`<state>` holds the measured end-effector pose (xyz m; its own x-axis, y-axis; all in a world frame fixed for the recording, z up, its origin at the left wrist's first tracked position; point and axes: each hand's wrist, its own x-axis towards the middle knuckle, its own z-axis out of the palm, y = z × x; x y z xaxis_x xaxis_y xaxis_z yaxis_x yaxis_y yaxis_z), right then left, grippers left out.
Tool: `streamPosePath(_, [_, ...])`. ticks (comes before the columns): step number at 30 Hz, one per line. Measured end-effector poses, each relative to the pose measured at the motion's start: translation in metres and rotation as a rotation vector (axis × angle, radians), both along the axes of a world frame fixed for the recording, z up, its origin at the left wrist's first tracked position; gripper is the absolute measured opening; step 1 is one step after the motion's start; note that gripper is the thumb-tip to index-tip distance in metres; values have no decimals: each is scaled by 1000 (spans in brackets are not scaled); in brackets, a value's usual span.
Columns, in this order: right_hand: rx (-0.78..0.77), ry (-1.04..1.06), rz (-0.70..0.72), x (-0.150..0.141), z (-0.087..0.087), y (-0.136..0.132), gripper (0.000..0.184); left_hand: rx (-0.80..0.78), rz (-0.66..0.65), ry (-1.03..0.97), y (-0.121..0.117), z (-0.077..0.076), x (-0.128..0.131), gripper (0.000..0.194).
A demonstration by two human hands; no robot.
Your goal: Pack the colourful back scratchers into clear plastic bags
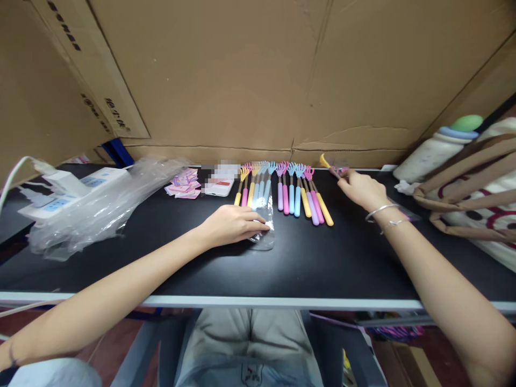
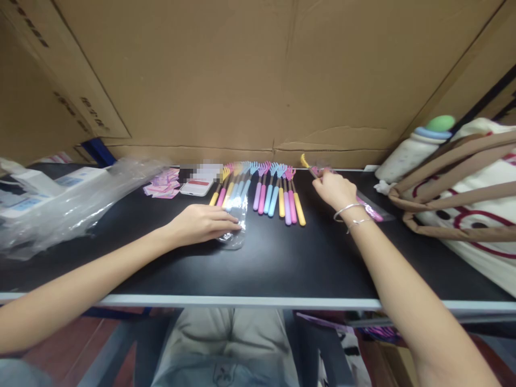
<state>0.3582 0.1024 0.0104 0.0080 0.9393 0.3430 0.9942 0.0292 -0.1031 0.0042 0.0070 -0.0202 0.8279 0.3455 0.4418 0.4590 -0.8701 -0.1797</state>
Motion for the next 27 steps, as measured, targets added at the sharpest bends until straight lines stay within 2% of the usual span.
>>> streamPosePath(2, [29, 58, -95, -5, 6, -2, 42, -8, -2, 4, -1, 1, 0, 26])
streamPosePath(3, [47, 105, -88, -9, 9, -4, 40, -13, -1, 3, -1, 1, 1, 26])
streamPosePath(7, [95, 337, 184, -32, 11, -16, 23, -33, 17, -2, -1, 2, 1, 28])
streamPosePath(11, [-181, 662, 406, -60, 4, -37, 13, -47, 13, -11, -1, 2, 1, 26])
streamPosePath(14, [-388, 837, 491, -82, 2, -56, 17, -68, 42, -54, -2, 1, 2, 28])
streamPosePath(17, [-549, 854, 566, -100, 3, -74, 16, -103, 73, -146, -4, 0, 4, 27])
streamPosePath(21, [-706, 899, 615, -114, 1, -89, 29, -199, 45, -256, -5, -2, 6, 26])
streamPosePath(24, [-706, 923, 592, -117, -2, -93, 33, -246, 5, -254, -7, -2, 8, 27])
streamPosePath(27, [-655, 918, 574, -117, -6, -91, 32, -228, -45, -188, -7, -1, 8, 32])
